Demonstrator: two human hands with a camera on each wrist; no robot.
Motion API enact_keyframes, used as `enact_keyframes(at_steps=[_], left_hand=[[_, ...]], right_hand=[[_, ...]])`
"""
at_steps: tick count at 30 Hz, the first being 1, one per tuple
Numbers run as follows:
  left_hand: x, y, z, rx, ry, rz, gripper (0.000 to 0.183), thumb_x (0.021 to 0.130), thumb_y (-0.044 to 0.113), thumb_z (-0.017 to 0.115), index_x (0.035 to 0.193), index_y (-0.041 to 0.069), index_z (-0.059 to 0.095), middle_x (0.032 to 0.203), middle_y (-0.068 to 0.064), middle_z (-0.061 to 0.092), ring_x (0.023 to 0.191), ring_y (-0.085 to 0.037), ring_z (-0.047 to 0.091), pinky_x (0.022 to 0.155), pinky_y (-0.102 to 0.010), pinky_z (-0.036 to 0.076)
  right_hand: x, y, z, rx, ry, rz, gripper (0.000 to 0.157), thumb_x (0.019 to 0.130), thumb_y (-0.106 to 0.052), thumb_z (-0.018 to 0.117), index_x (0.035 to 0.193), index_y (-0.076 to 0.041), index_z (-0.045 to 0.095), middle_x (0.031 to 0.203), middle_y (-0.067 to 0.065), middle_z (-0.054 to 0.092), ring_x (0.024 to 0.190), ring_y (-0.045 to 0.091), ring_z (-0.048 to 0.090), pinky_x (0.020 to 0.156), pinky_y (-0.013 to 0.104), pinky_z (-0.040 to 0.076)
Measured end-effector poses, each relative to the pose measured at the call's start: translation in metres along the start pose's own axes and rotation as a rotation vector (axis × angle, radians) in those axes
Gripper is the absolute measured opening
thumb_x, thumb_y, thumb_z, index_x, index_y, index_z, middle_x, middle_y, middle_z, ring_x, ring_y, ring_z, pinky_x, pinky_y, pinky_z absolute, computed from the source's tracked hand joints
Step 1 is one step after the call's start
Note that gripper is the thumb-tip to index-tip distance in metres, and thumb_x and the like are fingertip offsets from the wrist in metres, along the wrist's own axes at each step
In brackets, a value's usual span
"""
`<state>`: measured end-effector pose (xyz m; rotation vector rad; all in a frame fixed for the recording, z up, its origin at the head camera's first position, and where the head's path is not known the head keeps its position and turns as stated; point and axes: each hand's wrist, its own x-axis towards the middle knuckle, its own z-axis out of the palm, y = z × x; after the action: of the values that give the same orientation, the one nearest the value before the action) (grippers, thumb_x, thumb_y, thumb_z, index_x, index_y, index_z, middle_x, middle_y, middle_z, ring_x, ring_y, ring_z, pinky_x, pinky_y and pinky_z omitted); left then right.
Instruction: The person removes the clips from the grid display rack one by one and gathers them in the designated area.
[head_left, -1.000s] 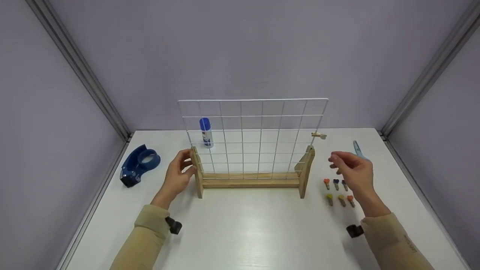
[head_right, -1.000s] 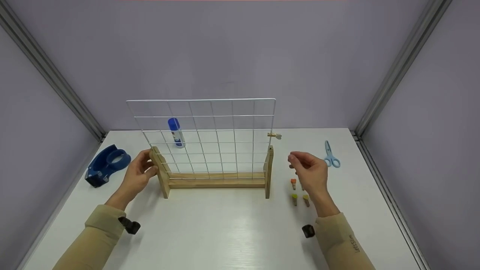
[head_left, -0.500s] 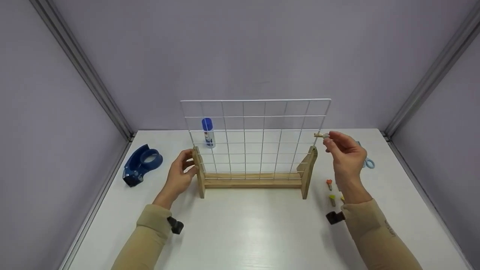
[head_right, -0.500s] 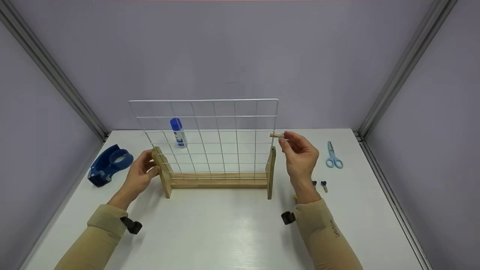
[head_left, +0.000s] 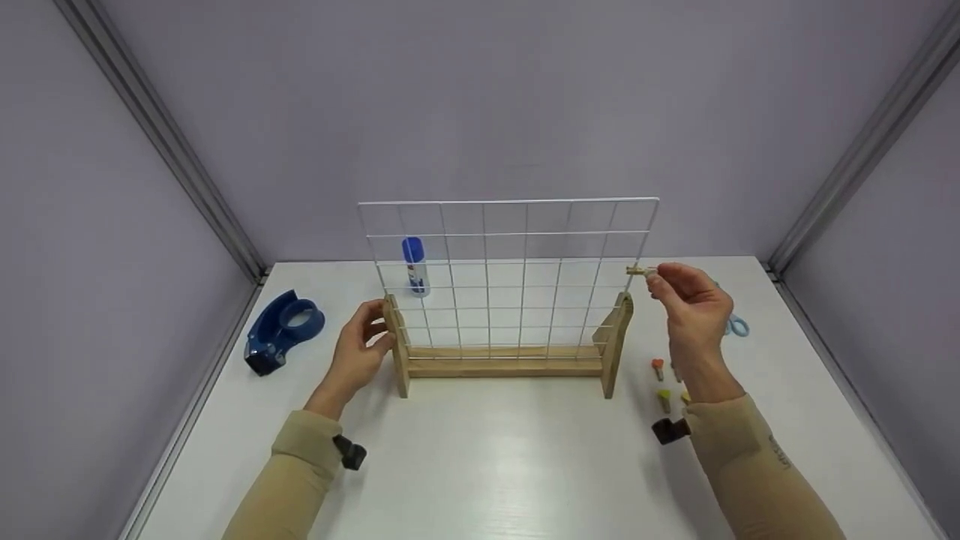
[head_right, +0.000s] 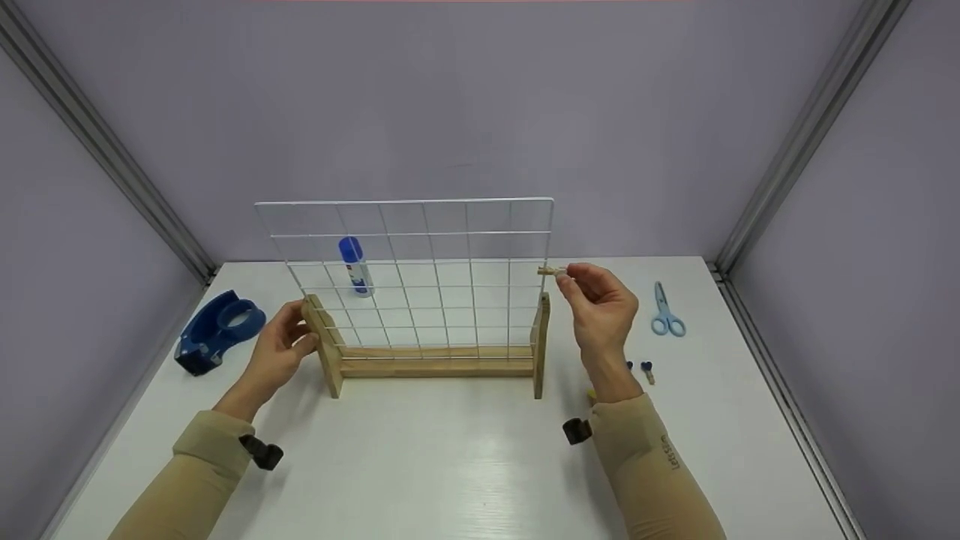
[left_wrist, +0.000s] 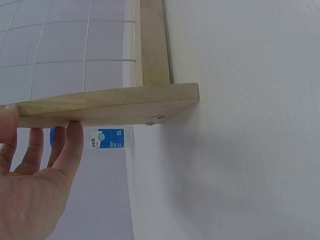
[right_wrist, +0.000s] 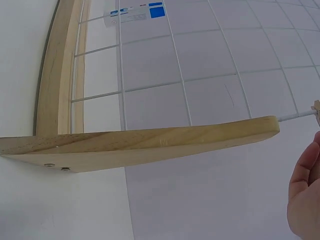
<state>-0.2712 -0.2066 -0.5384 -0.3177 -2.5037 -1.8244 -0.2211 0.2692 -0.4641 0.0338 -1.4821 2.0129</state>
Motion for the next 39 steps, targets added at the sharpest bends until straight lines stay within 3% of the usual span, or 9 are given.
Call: enact_keyframes(at_steps=[7, 17, 26, 33, 39], left_hand=[[-0.001, -0.001, 0.000, 0.000, -0.007, -0.006, 0.057, 0.104, -0.014, 0.060, 0.158, 0.003, 0.052, 0.157, -0.023, 0.059, 0.148, -0.042, 0.061, 0.129, -0.058, 0.051], [-0.001, 0.000, -0.002, 0.005, 0.001, -0.015, 0.059, 0.104, -0.015, 0.060, 0.159, 0.003, 0.051, 0.158, -0.023, 0.059, 0.147, -0.041, 0.062, 0.128, -0.055, 0.052], [-0.001, -0.001, -0.002, 0.002, 0.004, -0.004, 0.057, 0.104, -0.013, 0.062, 0.158, 0.002, 0.052, 0.158, -0.024, 0.060, 0.146, -0.042, 0.062, 0.127, -0.057, 0.052], [-0.001, -0.001, 0.000, -0.001, 0.002, 0.009, 0.057, 0.104, -0.013, 0.062, 0.158, 0.003, 0.052, 0.157, -0.024, 0.060, 0.144, -0.042, 0.063, 0.124, -0.052, 0.055], [0.000, -0.001, 0.000, -0.003, 0.014, 0.022, 0.057, 0.103, -0.015, 0.062, 0.157, 0.001, 0.053, 0.156, -0.024, 0.061, 0.142, -0.041, 0.065, 0.119, -0.044, 0.058]], right_hand=[[0.002, -0.001, -0.005, 0.125, -0.022, -0.058, 0.012, 0.094, 0.017, 0.078, 0.102, 0.009, 0.079, 0.092, 0.006, 0.087, 0.080, 0.012, 0.082, 0.074, 0.021, 0.066], [-0.006, -0.002, -0.027, 0.019, -0.036, -0.029, 0.013, 0.096, 0.013, 0.078, 0.109, 0.012, 0.075, 0.095, 0.004, 0.086, 0.085, 0.013, 0.080, 0.078, 0.023, 0.066], [-0.017, -0.003, -0.050, 0.001, -0.070, -0.024, 0.014, 0.098, 0.019, 0.071, 0.112, 0.021, 0.074, 0.096, 0.005, 0.086, 0.086, 0.012, 0.080, 0.077, 0.021, 0.066], [-0.020, -0.011, -0.070, -0.147, -0.026, 0.075, 0.019, 0.099, 0.012, 0.075, 0.115, 0.021, 0.073, 0.095, 0.001, 0.085, 0.086, 0.011, 0.077, 0.075, 0.019, 0.064], [-0.020, -0.017, -0.093, -0.278, -0.044, 0.159, 0.024, 0.102, 0.003, 0.076, 0.121, 0.018, 0.074, 0.095, -0.004, 0.084, 0.085, 0.008, 0.075, 0.075, 0.018, 0.063]])
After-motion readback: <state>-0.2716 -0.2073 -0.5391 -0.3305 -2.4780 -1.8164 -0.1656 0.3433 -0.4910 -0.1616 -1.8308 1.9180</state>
